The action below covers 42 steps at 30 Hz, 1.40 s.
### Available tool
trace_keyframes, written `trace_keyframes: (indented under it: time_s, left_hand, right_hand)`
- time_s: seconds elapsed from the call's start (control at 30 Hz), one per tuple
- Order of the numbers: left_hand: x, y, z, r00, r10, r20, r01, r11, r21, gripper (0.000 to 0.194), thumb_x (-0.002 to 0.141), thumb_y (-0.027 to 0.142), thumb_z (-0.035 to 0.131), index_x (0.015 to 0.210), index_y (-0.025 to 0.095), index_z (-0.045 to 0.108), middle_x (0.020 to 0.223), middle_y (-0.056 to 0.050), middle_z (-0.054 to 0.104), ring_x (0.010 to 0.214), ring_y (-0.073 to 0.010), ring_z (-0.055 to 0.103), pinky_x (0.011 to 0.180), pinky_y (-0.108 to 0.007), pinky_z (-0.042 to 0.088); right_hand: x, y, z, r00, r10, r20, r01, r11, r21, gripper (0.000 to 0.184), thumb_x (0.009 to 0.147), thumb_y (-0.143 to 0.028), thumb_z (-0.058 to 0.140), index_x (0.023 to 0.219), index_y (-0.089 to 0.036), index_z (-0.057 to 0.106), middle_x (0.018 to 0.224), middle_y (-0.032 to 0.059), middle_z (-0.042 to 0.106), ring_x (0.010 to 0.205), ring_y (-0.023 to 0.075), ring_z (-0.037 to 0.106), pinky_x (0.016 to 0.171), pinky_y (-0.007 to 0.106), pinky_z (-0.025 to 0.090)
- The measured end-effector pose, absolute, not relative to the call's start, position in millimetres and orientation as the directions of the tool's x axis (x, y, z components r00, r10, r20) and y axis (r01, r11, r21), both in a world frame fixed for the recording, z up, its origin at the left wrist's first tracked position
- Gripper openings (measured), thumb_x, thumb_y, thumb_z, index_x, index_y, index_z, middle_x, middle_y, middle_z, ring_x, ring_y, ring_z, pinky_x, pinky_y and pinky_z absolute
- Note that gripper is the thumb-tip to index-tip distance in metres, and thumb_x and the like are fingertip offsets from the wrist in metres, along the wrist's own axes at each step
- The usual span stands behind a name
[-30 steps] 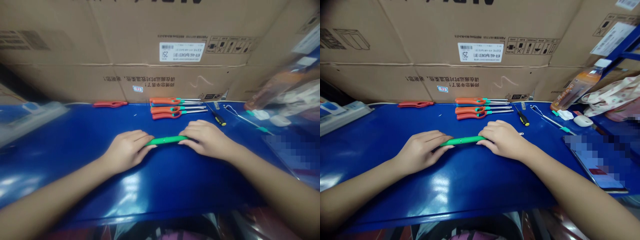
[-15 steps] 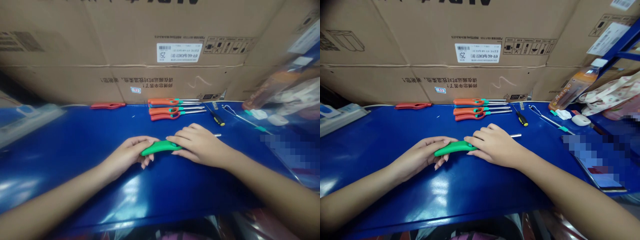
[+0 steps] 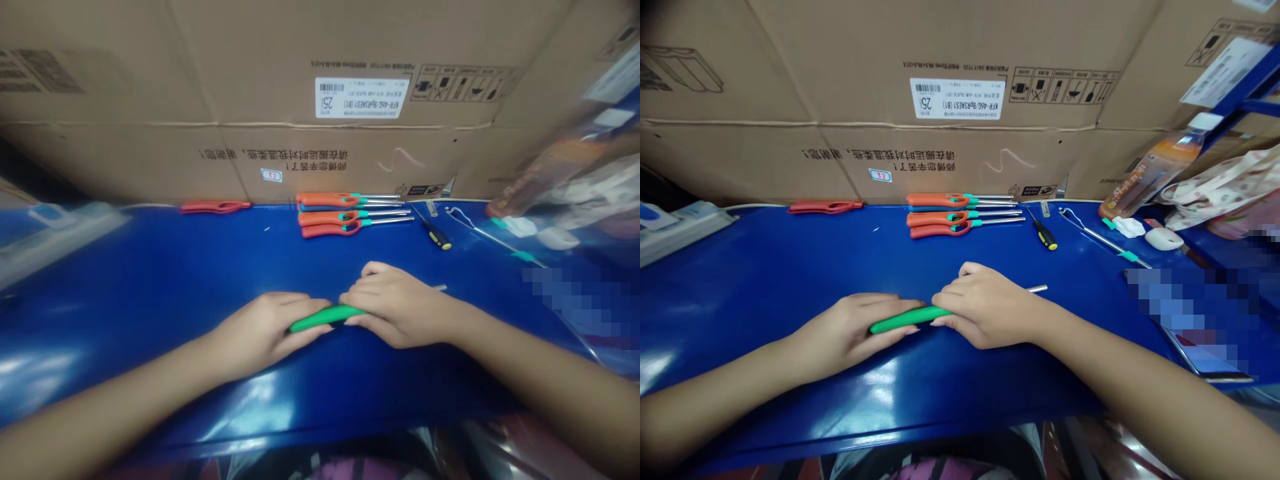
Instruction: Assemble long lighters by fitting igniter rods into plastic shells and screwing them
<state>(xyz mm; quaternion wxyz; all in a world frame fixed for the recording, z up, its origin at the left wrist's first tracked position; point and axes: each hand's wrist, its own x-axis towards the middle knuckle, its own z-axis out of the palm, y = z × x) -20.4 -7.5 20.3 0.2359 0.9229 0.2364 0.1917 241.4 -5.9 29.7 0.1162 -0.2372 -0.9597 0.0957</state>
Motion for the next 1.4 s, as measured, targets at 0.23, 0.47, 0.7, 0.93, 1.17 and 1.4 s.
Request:
trace_keyframes:
  time_s: [0.23, 0.47, 0.7, 0.93, 1.17, 1.4]
  left_hand:
    - [-26.3, 8.6, 21.8, 0.798, 0.523, 0.3, 0.357, -0.811, 0.464, 0.031, 0.102, 0.032, 0.056, 0.129, 0.022, 0.064, 0.111, -0.006, 0.075, 0.091, -0.0167, 0.072, 0.085, -0.026, 0.057]
    - [-33.7, 18.1, 25.5, 0.758, 0.551, 0.349, 0.382, -0.809, 0.447, 0.03, 0.099, 0.035, 0.059, 0.121, 0.018, 0.069, 0.107, -0.007, 0.077, 0.09, -0.0182, 0.074, 0.084, -0.027, 0.059]
    - [-32.5, 9.9, 29.1, 0.772, 0.574, 0.272, 0.453, -0.798, 0.398, 0.029, 0.097, 0.027, 0.055, 0.123, 0.016, 0.066, 0.101, -0.007, 0.073, 0.085, -0.0183, 0.07, 0.076, -0.028, 0.057]
    - [-34.7, 20.0, 23.0, 0.753, 0.586, 0.298, 0.513, -0.807, 0.293, 0.033, 0.103, 0.032, 0.048, 0.128, 0.017, 0.064, 0.098, -0.008, 0.069, 0.085, -0.0186, 0.067, 0.076, -0.029, 0.056]
    - [-40.1, 24.9, 23.4, 0.706, 0.638, 0.308, 0.573, -0.77, 0.281, 0.033, 0.103, 0.034, 0.048, 0.128, 0.017, 0.063, 0.099, -0.007, 0.067, 0.083, -0.0184, 0.066, 0.073, -0.028, 0.052]
    - [-38.8, 23.1, 23.5, 0.727, 0.592, 0.347, 0.544, -0.806, 0.236, 0.034, 0.104, 0.032, 0.048, 0.13, 0.015, 0.061, 0.098, -0.007, 0.066, 0.08, -0.0177, 0.066, 0.07, -0.027, 0.052]
  right_hand:
    - [255.6, 4.2, 40.0, -0.819, 0.54, 0.194, 0.526, 0.842, -0.12, 0.031, 0.103, -0.04, 0.05, 0.102, -0.016, 0.07, 0.087, 0.0051, 0.074, 0.082, 0.0191, 0.063, 0.092, 0.04, 0.035]
    - [273.2, 19.0, 36.3, -0.822, 0.505, 0.264, 0.524, 0.852, 0.002, 0.028, 0.103, -0.028, 0.05, 0.09, -0.016, 0.071, 0.081, 0.0064, 0.072, 0.077, 0.0184, 0.06, 0.091, 0.039, 0.037]
    - [260.4, 13.5, 33.9, -0.822, 0.481, 0.305, 0.531, 0.841, 0.103, 0.037, 0.105, -0.033, 0.044, 0.088, -0.015, 0.071, 0.076, 0.006, 0.069, 0.074, 0.0182, 0.058, 0.087, 0.038, 0.038]
    - [276.9, 23.9, 36.1, -0.719, 0.634, 0.284, 0.673, 0.738, 0.057, 0.034, 0.094, -0.043, 0.064, 0.117, -0.017, 0.066, 0.111, 0.0119, 0.072, 0.104, 0.0275, 0.064, 0.097, 0.045, 0.038]
    - [302.3, 40.7, 40.8, -0.663, 0.673, 0.328, 0.735, 0.668, 0.114, 0.014, 0.097, -0.029, 0.059, 0.096, -0.019, 0.069, 0.094, 0.0069, 0.075, 0.093, 0.0245, 0.066, 0.104, 0.048, 0.034]
    - [300.1, 39.5, 43.4, -0.756, 0.563, 0.333, 0.624, 0.775, 0.106, 0.022, 0.101, -0.029, 0.052, 0.1, -0.018, 0.071, 0.095, 0.0062, 0.076, 0.092, 0.0216, 0.066, 0.104, 0.045, 0.036]
